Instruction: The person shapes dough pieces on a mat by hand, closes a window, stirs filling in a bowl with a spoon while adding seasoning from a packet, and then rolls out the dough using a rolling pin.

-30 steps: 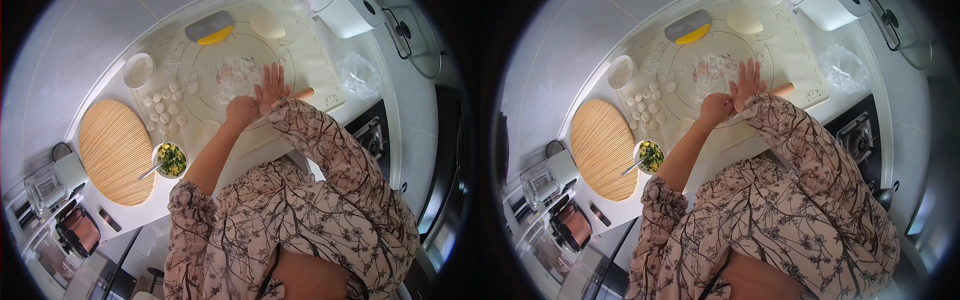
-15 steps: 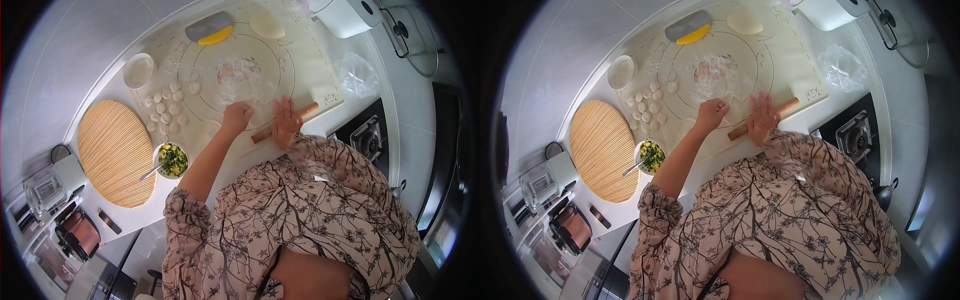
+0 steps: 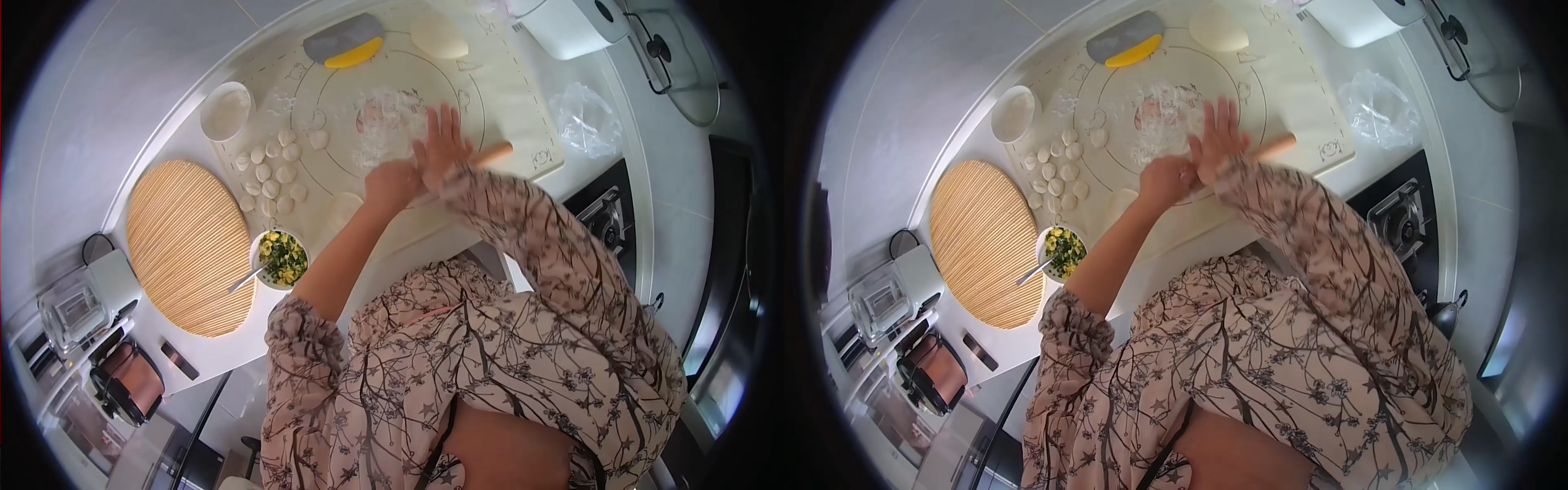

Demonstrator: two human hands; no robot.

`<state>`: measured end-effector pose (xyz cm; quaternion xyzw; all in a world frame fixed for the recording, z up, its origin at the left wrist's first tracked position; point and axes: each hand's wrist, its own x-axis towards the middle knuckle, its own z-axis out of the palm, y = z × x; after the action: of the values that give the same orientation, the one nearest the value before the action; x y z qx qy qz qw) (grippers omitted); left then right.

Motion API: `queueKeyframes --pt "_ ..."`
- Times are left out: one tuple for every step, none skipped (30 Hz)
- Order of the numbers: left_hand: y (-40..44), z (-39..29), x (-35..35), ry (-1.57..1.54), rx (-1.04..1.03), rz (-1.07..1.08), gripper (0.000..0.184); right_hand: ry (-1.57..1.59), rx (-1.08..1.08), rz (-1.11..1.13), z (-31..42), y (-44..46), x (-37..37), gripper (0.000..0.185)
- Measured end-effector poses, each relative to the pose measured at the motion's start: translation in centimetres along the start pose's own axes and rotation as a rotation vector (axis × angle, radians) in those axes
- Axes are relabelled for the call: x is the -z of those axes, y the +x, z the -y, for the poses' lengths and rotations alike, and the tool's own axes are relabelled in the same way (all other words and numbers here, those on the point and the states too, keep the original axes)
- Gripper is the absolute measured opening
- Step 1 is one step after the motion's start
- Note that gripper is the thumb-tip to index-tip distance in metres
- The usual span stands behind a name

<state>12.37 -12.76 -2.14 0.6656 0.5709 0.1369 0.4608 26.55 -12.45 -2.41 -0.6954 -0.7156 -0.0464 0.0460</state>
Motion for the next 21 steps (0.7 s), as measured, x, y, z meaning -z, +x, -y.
queueKeyframes --pt "0.6 0.1 0.0 0.063 -0.066 -0.031 0.02 0.028 0.009 0.029 0.0 1.0 0.6 0.063" --pt "0.5 0.5 -0.3 -0.016 -0.063 -0.055 0.02 0.054 0.02 0.051 0.0 1.7 1.0 0.064" --pt "0.3 1.3 -0.9 -0.098 -0.059 -0.08 0.02 0.061 0.046 -0.016 -1.1 -0.7 0.4 0.063" --pt "0.4 1.9 -1.2 -0.181 -0.056 -0.112 0.02 0.067 0.077 -0.087 -3.0 -4.7 -0.9 0.062" --pt "0.3 2.1 -1.1 -0.213 -0.048 -0.106 0.02 0.075 0.112 -0.161 -3.2 -5.6 -0.5 0.062" --pt "-0.3 2.4 -1.2 -0.245 -0.035 -0.094 0.02 0.06 0.093 -0.098 -3.4 -5.6 -0.9 0.061" --pt "-0.8 2.6 -1.5 -0.278 -0.016 -0.08 0.02 0.044 0.074 -0.028 -3.7 -5.8 -1.2 0.061" --pt "-1.0 1.8 -0.9 -0.21 -0.011 -0.039 0.021 0.028 0.05 0.044 -3.3 -5.5 -0.2 0.06" --pt "-0.9 0.4 0.3 -0.14 -0.007 -0.003 0.022 -0.056 -0.037 0.13 -0.3 -2.2 1.4 0.06" --pt "-0.8 -0.4 0.9 -0.069 -0.001 0.032 0.023 -0.032 -0.013 0.114 0.3 0.0 0.9 0.061" --pt "-0.5 -0.4 0.5 -0.023 0.033 0.034 0.023 -0.009 0.003 0.104 0.5 1.5 0.3 0.062" --pt "0.4 -0.1 0.1 0.024 0.06 0.036 0.024 0.013 0.015 0.089 0.9 2.6 0.9 0.063" --pt "1.0 0.1 -0.2 0.071 0.083 0.033 0.024 0.083 -0.044 0.224 0.8 2.1 2.7 0.067" --pt "0.4 0.3 -0.5 -0.037 0.092 -0.007 0.023 0.071 -0.012 0.277 -0.4 -0.6 3.7 0.067" --pt "-0.2 0.7 -0.6 -0.147 0.097 -0.054 0.023 0.057 0.025 0.323 -2.5 -4.0 4.1 0.066" --pt "-0.4 1.0 -0.6 -0.258 0.103 -0.102 0.023 0.042 0.065 0.369 -3.7 -5.6 3.7 0.066" --pt "-0.5 1.2 -0.6 -0.266 0.055 -0.078 0.022 0.056 0.072 0.287 -3.9 -5.8 2.6 0.066" --pt "-0.8 1.3 -0.7 -0.273 0.011 -0.05 0.022 0.072 0.078 0.209 -3.8 -5.5 1.7 0.067" --pt "-1.2 1.3 -0.9 -0.278 -0.033 -0.018 0.022 0.089 0.078 0.134 -3.7 -5.3 0.8 0.067" --pt "-1.0 0.7 -0.5 -0.177 -0.031 -0.012 0.022 0.062 0.046 0.112 -2.6 -3.3 0.7 0.066" --pt "-0.6 -0.3 0.2 -0.076 -0.027 -0.005 0.023 0.036 0.014 0.094 -0.6 -0.3 1.1 0.066"
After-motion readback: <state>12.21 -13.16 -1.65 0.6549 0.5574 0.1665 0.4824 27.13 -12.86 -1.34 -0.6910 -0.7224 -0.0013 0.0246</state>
